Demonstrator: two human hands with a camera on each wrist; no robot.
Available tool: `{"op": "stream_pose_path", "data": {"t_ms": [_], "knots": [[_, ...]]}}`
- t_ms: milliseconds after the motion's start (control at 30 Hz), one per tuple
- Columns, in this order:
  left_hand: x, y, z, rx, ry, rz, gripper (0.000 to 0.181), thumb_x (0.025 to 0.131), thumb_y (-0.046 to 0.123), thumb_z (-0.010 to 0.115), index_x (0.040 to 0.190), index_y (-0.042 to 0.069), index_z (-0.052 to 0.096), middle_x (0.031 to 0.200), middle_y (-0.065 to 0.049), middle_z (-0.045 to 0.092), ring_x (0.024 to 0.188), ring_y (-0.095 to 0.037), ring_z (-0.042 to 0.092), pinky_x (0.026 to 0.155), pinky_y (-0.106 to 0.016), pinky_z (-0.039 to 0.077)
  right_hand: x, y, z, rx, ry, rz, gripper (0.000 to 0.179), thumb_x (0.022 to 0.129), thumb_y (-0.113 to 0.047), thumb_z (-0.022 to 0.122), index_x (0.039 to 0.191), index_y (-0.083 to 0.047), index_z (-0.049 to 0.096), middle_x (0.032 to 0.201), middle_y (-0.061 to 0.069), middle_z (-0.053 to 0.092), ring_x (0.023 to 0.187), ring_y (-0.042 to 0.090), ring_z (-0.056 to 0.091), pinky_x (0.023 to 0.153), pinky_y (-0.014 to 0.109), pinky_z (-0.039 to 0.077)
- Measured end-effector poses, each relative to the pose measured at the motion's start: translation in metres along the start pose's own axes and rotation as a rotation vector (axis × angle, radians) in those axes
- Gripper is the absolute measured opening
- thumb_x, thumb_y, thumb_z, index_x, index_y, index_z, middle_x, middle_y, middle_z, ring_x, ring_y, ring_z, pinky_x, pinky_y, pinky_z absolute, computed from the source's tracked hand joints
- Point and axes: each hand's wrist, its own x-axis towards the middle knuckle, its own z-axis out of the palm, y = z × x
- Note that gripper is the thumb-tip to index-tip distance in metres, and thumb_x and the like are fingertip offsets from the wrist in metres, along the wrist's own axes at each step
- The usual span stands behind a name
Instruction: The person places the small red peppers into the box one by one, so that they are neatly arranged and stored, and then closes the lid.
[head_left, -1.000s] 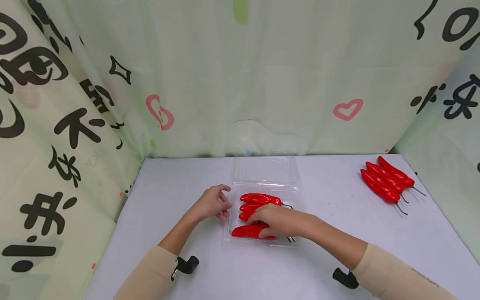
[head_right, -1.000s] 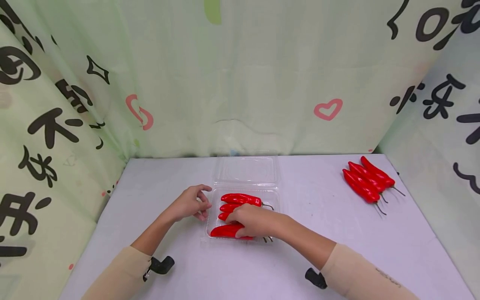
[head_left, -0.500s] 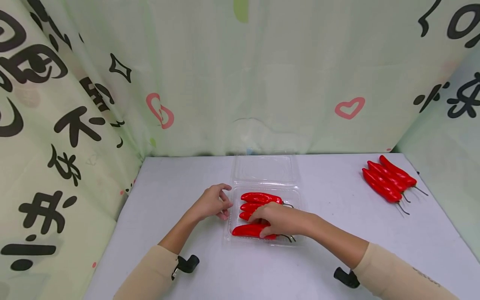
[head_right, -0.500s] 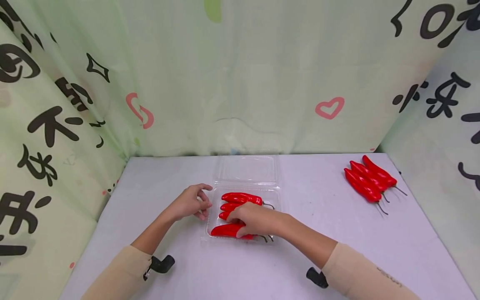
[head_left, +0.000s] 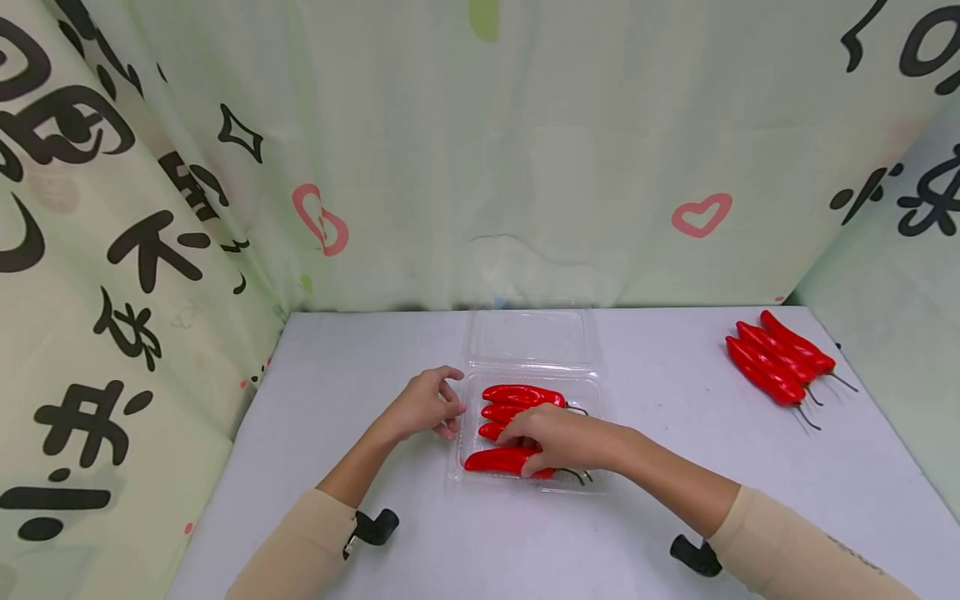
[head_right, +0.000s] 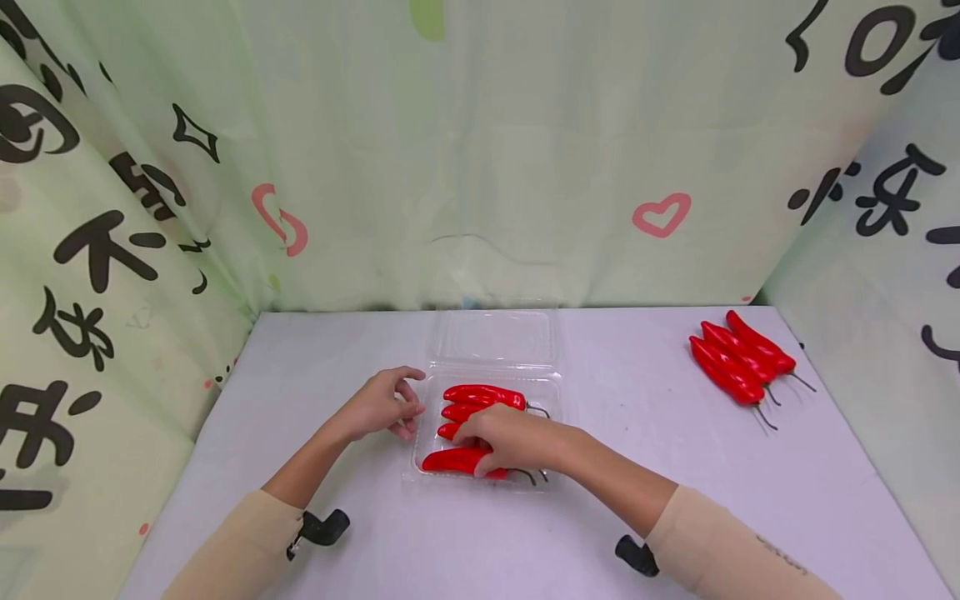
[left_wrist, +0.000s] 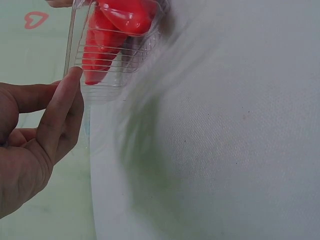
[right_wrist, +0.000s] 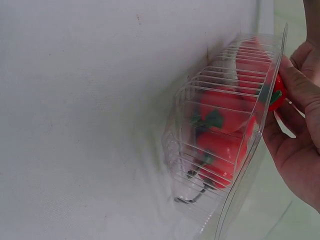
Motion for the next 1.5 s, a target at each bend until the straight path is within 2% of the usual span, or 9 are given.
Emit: {"op": "stream_pose_path", "data": {"t_ms": [633, 833, 1067, 1300, 1500], "knots": [[0.001, -0.002, 0.0, -0.011, 0.003, -0.004, 0.055, 0.096, 0.003, 0.07, 0.146, 0.001, 0.049, 0.092, -0.013, 0.065, 0.061, -0.021, 0.069, 0.059, -0.031, 0.063, -0.001, -0.001, 0.001, -0.023, 0.016, -0.02, 0.045, 0.083, -0.022, 0.087, 0.126, -0.019, 0.074, 0.118, -0.005, 0.073, 0.104, 0.009, 0.063, 0.083, 0.019, 0.058], [0.001, -0.002, 0.0, -0.017, 0.002, -0.009, 0.055, 0.096, 0.003, 0.07, 0.146, 0.001, 0.048, 0.093, -0.014, 0.065, 0.062, -0.021, 0.069, 0.059, -0.031, 0.063, -0.002, 0.004, 0.002, 0.001, 0.027, -0.054, 0.043, 0.084, -0.022, 0.087, 0.125, -0.019, 0.074, 0.117, -0.005, 0.073, 0.1, 0.009, 0.063, 0.082, 0.021, 0.059], [0.001, -0.001, 0.0, -0.007, 0.002, -0.011, 0.055, 0.096, 0.004, 0.07, 0.146, 0.002, 0.048, 0.093, -0.013, 0.065, 0.062, -0.021, 0.069, 0.059, -0.031, 0.063, -0.013, 0.007, -0.01, 0.059, 0.016, -0.049, 0.042, 0.087, -0.021, 0.083, 0.127, -0.016, 0.072, 0.12, -0.003, 0.071, 0.107, 0.015, 0.063, 0.085, 0.025, 0.06], [0.002, 0.0, 0.001, 0.007, -0.003, -0.007, 0.056, 0.096, 0.004, 0.07, 0.147, 0.001, 0.048, 0.094, -0.013, 0.065, 0.061, -0.022, 0.07, 0.06, -0.031, 0.063, -0.028, 0.015, -0.025, 0.054, 0.028, -0.046, 0.039, 0.085, -0.018, 0.086, 0.121, -0.014, 0.074, 0.106, -0.002, 0.07, 0.091, 0.012, 0.063, 0.074, 0.02, 0.058], [0.003, -0.001, 0.001, 0.009, -0.003, -0.018, 0.055, 0.096, 0.005, 0.07, 0.146, 0.003, 0.048, 0.095, -0.013, 0.065, 0.063, -0.022, 0.07, 0.061, -0.031, 0.063, -0.037, 0.02, -0.03, 0.079, -0.031, 0.005, 0.028, 0.082, -0.017, 0.088, 0.107, -0.017, 0.074, 0.091, -0.008, 0.068, 0.081, 0.004, 0.061, 0.071, 0.019, 0.058]]}}
